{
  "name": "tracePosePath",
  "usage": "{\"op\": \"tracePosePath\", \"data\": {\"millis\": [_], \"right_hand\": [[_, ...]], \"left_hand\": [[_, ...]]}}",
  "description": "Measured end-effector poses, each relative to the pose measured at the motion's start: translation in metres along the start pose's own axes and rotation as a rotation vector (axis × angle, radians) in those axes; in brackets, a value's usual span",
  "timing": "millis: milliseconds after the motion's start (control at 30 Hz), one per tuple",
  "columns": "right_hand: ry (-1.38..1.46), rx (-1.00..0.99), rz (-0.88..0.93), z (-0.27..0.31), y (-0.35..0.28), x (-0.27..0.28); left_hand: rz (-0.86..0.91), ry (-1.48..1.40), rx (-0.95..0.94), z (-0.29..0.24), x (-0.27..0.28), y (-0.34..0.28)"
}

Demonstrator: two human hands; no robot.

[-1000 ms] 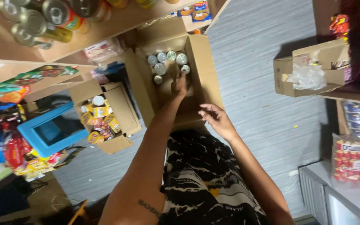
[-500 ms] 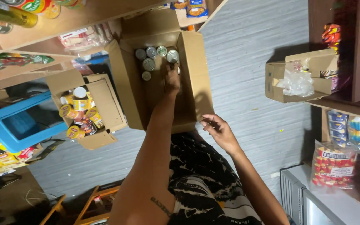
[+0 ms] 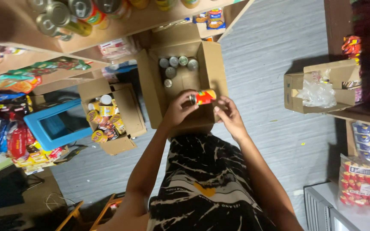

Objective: Stocking various canned goods and grocery items from boxes onto shelves in a store.

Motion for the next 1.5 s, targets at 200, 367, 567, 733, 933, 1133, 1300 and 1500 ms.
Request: {"op": "tracePosePath", "data": {"millis": [200,367,567,733,933,1133,1300,1500], "right_hand": [[0.429,0.01,0.298,0.018,-0.001,-0.022],[0.4,0.241,0.197,0.05,-0.009,-0.056],[0.127,0.383,0.118,0.065,-0.003,-0.094],[0.272,0.458,0.22,0.1,-0.002,-0.12],[0.292,0.399,0.193,0.107,0.005,-0.12],[0.24,0.398,0.177,0.108,0.002,-0.118],[0.228,0.379,0.157,0.106,-0.001,-0.117],[0.239,0.369,0.158,0.097,-0.003,-0.11]], "left_hand": [[0.31,0.002,-0.08,-0.086,0.019,-0.033],[0.141,-0.11,-0.097,-0.125,0.031,-0.042],[-0.064,-0.014,0.062,-0.124,0.052,-0.041],[-0.103,0.072,0.059,-0.161,0.078,-0.046],[-0.178,0.119,-0.287,-0.21,0.126,-0.032],[-0.468,0.571,-0.596,-0.271,0.187,0.004],[-0.618,0.738,-0.673,-0.278,0.232,0.067],[-0.789,0.91,-0.629,-0.231,0.288,0.144]]}}
Point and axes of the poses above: each hand's wrist, its own y-axis towards the middle knuckle, its own x-axis out of the back of the hand, z = x × y, the point moved 2 cm from there along y, towards the middle knuckle, and after that the axes turned 4 degrees about z, right-handed, at the moved point
